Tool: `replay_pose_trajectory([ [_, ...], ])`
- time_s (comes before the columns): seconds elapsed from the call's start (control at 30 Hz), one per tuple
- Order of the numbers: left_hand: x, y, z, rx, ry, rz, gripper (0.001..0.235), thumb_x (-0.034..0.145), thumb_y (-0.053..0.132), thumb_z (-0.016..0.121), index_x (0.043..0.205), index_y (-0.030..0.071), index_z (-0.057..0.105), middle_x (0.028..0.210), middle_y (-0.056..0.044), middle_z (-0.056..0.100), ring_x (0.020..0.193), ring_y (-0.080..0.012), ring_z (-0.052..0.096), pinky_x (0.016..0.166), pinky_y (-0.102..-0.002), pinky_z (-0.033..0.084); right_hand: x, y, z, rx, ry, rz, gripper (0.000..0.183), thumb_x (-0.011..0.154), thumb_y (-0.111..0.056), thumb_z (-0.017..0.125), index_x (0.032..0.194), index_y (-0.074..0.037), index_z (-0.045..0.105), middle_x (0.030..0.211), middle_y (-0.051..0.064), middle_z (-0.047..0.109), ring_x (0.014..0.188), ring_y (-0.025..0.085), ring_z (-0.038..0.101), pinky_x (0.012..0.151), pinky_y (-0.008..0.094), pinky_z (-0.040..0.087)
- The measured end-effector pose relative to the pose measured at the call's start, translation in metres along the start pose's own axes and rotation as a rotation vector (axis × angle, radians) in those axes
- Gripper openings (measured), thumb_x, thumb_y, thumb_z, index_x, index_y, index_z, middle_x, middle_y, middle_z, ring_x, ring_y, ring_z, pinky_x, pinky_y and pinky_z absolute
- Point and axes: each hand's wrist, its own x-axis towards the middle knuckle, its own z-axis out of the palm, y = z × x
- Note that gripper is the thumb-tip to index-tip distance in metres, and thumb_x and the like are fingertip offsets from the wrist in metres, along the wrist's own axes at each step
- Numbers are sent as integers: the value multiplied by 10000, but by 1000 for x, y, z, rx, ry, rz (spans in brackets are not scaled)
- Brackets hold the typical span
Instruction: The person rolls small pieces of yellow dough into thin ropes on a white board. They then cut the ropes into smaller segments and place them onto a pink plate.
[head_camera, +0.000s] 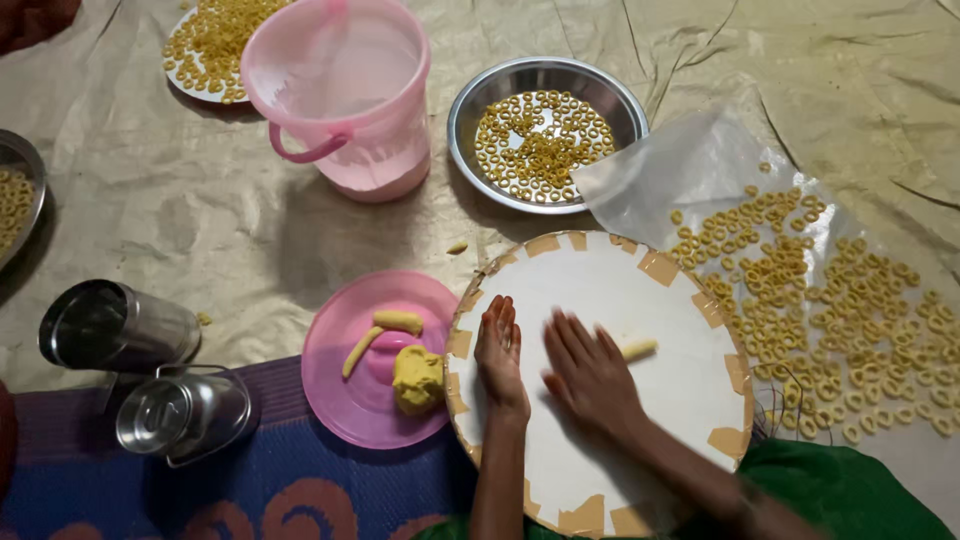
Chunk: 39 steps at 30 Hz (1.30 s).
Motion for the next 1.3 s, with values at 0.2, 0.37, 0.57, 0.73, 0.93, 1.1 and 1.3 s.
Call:
replay_pose_trajectory([
  [0.2,5,1,-2,-37,7,-15,642,1064,447,355,1526,7,422,1596,-174,456,1499,-266,406,1228,-401,282,112,5,-2,77,45,153,624,1042,-347,371,1536,34,351,1642,230,281,1517,364,278,1185,543,203],
  [0.37,3,7,2,-15,43,-39,609,1057,404,384,1518,9,430,1590,-165,463,1487,-267,417,1222,-403,301,56,-12,-12,61,-6,94,634,1000,-359,409,1530,-15,374,1639,216,303,1503,353,308,1184,541,227],
  [0.57,1,12,5,-9,59,-51,606,1045,406,412,1499,6,455,1569,-170,493,1478,-268,433,1219,-410,301,-74,-23,-30,38,-64,-68,685,986,-421,441,1542,-34,340,1632,170,280,1501,311,244,1159,501,166],
  [0.73,2,12,5,4,73,-36,612,1039,416,432,1484,-2,474,1548,-180,517,1464,-285,459,1215,-416,321,-57,-4,-14,-52,13,-156,660,991,-433,424,1555,-101,339,1641,108,289,1514,251,247,1186,519,155],
  [0.93,5,6,2,46,80,3,608,1043,413,409,1485,0,470,1547,-181,512,1457,-293,469,1210,-428,342,74,29,35,-110,-51,31,625,1039,-417,376,1577,-101,338,1666,113,266,1524,250,278,1178,576,222],
  [1.1,6,5,0,22,71,-17,615,1043,411,399,1497,0,455,1560,-182,497,1468,-294,452,1216,-422,321,113,60,31,-82,17,70,605,1076,-401,317,1589,-82,338,1685,127,257,1526,255,301,1137,629,260],
  [1.3,4,11,6,13,69,-25,616,1047,410,397,1500,-4,444,1564,-187,490,1475,-290,443,1224,-417,312,28,51,5,-91,-18,-2,614,1066,-443,290,1593,-128,320,1694,102,227,1545,256,243,1196,511,225],
])
